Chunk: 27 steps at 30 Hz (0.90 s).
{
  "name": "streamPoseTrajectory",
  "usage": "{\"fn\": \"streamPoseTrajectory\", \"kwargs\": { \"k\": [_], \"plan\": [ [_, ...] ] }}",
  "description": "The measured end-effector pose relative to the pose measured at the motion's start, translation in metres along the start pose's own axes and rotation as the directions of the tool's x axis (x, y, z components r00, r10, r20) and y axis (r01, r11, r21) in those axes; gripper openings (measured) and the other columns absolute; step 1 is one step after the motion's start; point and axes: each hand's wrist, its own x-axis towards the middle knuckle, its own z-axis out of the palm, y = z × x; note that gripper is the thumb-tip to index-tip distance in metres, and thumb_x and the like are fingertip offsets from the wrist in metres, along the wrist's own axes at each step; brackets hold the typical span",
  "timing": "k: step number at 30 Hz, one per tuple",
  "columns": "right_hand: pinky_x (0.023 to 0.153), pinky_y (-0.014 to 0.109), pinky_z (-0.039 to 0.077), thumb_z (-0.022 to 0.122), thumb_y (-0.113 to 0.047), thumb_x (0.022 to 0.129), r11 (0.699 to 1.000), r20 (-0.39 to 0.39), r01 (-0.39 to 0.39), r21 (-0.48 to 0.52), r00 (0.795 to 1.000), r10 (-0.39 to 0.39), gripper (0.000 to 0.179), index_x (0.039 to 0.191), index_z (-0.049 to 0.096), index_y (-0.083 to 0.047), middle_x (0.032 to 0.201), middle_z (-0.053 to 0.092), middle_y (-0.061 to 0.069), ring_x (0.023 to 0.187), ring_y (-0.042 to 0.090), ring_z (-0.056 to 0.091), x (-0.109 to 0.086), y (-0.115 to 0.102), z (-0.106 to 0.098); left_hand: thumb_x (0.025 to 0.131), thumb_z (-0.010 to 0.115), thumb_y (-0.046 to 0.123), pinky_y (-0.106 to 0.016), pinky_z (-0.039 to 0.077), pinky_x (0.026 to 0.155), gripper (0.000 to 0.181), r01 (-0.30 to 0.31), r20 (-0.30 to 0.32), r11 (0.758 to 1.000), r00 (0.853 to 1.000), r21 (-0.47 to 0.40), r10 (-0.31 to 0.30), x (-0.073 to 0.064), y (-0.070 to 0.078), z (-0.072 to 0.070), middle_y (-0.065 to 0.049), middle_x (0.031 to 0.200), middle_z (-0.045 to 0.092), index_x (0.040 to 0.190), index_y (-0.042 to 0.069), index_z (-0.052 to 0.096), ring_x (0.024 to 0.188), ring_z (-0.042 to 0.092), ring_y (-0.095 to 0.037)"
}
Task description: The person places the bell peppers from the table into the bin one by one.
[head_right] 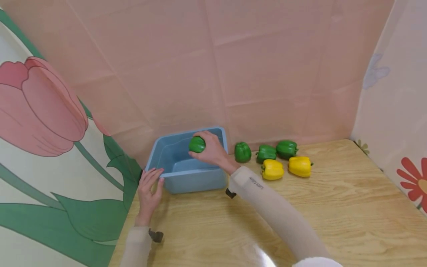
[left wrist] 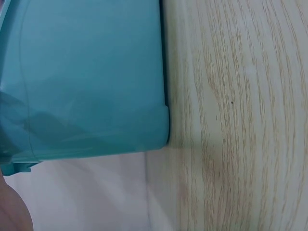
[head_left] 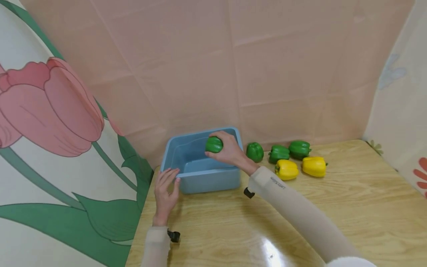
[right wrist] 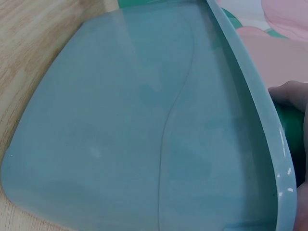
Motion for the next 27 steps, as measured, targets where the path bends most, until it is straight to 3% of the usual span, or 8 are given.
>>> {"fn": "streamPoseTrajectory", "kwargs": {
  "k": [14,27],
  "plan": [
    [0.067,0.037,0.058,0.088,-0.037,0.086,0.999,0.047,0.016,-0.042,0.999,-0.014,0.055,0.135,0.068,-0.019,0.119,0.068,0.004,0.088,0.020,0.065,0.004,-0.004,0.011,0.094,0.076,0.000,-0.072,0.027,0.123,0.036,-0.004,-0.002,1.000,1.000,-0.002,0.004,-0.001,0.000,0.000,-0.011,0.126,0.078,0.128,0.012,0.079,0.130,0.063,-0.038],
    [0.069,0.037,0.058,0.087,-0.040,0.087,0.998,0.061,-0.030,-0.061,0.998,0.034,0.058,0.137,0.066,-0.021,0.118,0.066,0.002,0.090,0.019,0.065,0.009,-0.004,0.018,0.094,0.076,0.001,-0.074,0.028,0.121,0.034,-0.011,-0.011,1.000,1.000,0.009,0.011,-0.001,-0.002,0.001,-0.010,0.125,0.078,0.126,0.010,0.079,0.129,0.064,-0.038]
  ]
}}
